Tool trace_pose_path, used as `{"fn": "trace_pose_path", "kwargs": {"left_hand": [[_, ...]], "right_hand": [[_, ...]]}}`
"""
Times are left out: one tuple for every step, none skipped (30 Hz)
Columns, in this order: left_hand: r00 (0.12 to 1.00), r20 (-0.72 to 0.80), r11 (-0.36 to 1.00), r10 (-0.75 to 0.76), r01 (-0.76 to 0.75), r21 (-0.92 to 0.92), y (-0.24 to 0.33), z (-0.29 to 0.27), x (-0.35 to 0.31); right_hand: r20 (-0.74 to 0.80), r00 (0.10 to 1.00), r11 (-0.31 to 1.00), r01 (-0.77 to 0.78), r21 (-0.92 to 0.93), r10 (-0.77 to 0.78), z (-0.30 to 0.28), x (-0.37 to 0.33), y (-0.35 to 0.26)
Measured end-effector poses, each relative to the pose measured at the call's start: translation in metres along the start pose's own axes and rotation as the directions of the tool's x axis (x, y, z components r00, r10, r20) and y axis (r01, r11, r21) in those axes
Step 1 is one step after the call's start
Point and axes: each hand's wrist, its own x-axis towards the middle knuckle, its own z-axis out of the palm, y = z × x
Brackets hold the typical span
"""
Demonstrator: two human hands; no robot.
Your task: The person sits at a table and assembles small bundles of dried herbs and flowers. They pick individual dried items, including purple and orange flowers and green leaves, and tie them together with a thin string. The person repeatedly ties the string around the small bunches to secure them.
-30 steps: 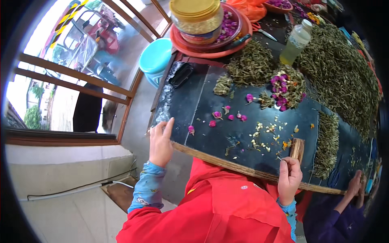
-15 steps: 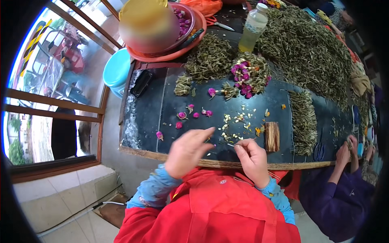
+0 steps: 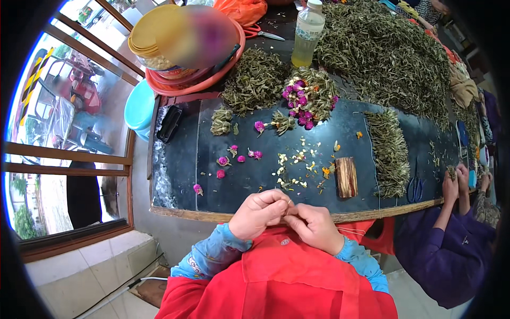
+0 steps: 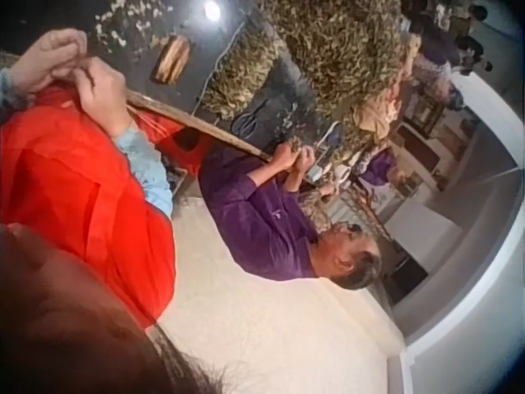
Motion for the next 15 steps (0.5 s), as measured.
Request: {"fn": "trace_pose_path", "kwargs": {"left_hand": [[0.966, 0.016, 0.881, 0.257, -0.241, 0.406, -0.002, -0.001, 0.007], [0.874, 0.132, 0.554, 0.468, -0.407, 0.726, -0.004, -0.001, 0.016], [0.746, 0.322, 0.096, 0.583, -0.457, 0.884, -0.005, -0.001, 0.020], [0.773, 0.292, 0.022, 0.564, -0.367, 0.930, -0.004, 0.003, 0.018], [0.757, 0.338, -0.027, 0.560, -0.391, 0.920, -0.006, 0.000, 0.018], [0.740, 0.383, -0.076, 0.553, -0.413, 0.907, -0.008, -0.006, 0.020], [0.721, 0.426, -0.124, 0.547, -0.434, 0.893, -0.006, -0.006, 0.021], [0.719, 0.390, -0.054, 0.575, -0.442, 0.895, -0.005, -0.004, 0.023], [0.746, 0.291, 0.037, 0.600, -0.388, 0.921, -0.005, 0.001, 0.024], [0.768, 0.185, 0.127, 0.613, -0.327, 0.936, -0.004, 0.008, 0.023], [0.782, 0.078, 0.217, 0.618, -0.265, 0.939, -0.004, 0.013, 0.023], [0.775, 0.055, 0.237, 0.629, -0.259, 0.936, -0.005, 0.017, 0.024], [0.754, 0.128, 0.144, 0.645, -0.285, 0.948, -0.007, 0.014, 0.024], [0.730, 0.203, 0.049, 0.653, -0.308, 0.950, -0.012, 0.007, 0.025], [0.705, 0.277, -0.046, 0.653, -0.328, 0.943, -0.016, 0.000, 0.026]], "right_hand": [[0.032, 0.999, 0.999, 0.015, 0.031, -0.016, -0.001, 0.000, -0.004], [-0.004, 1.000, 0.999, -0.018, 0.028, 0.018, -0.004, 0.001, -0.009], [-0.041, 0.998, 0.998, -0.051, 0.026, 0.052, -0.009, 0.002, -0.013], [-0.084, 0.993, 0.996, -0.085, 0.027, 0.087, -0.013, 0.003, -0.014], [-0.113, 0.985, 0.991, -0.123, 0.053, 0.128, -0.017, 0.003, -0.010], [-0.131, 0.984, 0.992, -0.120, 0.040, 0.124, -0.020, 0.003, -0.006], [-0.146, 0.982, 0.993, -0.117, 0.025, 0.119, -0.022, 0.003, -0.005], [-0.151, 0.981, 0.992, -0.118, 0.035, 0.122, -0.022, 0.002, -0.005], [-0.155, 0.980, 0.992, -0.118, 0.046, 0.124, -0.022, -0.001, -0.006], [-0.156, 0.980, 0.991, -0.119, 0.062, 0.127, -0.021, -0.003, -0.007], [-0.162, 0.982, 0.995, -0.093, 0.038, 0.098, -0.020, -0.002, -0.008], [-0.167, 0.984, 0.998, -0.067, 0.013, 0.068, -0.021, -0.002, -0.009], [-0.173, 0.984, 0.999, -0.039, -0.015, 0.036, -0.021, 0.000, -0.011], [-0.164, 0.986, 0.999, -0.045, -0.017, 0.042, -0.020, 0.000, -0.011], [-0.156, 0.987, 0.998, -0.051, -0.020, 0.047, -0.020, 0.000, -0.010]]}}
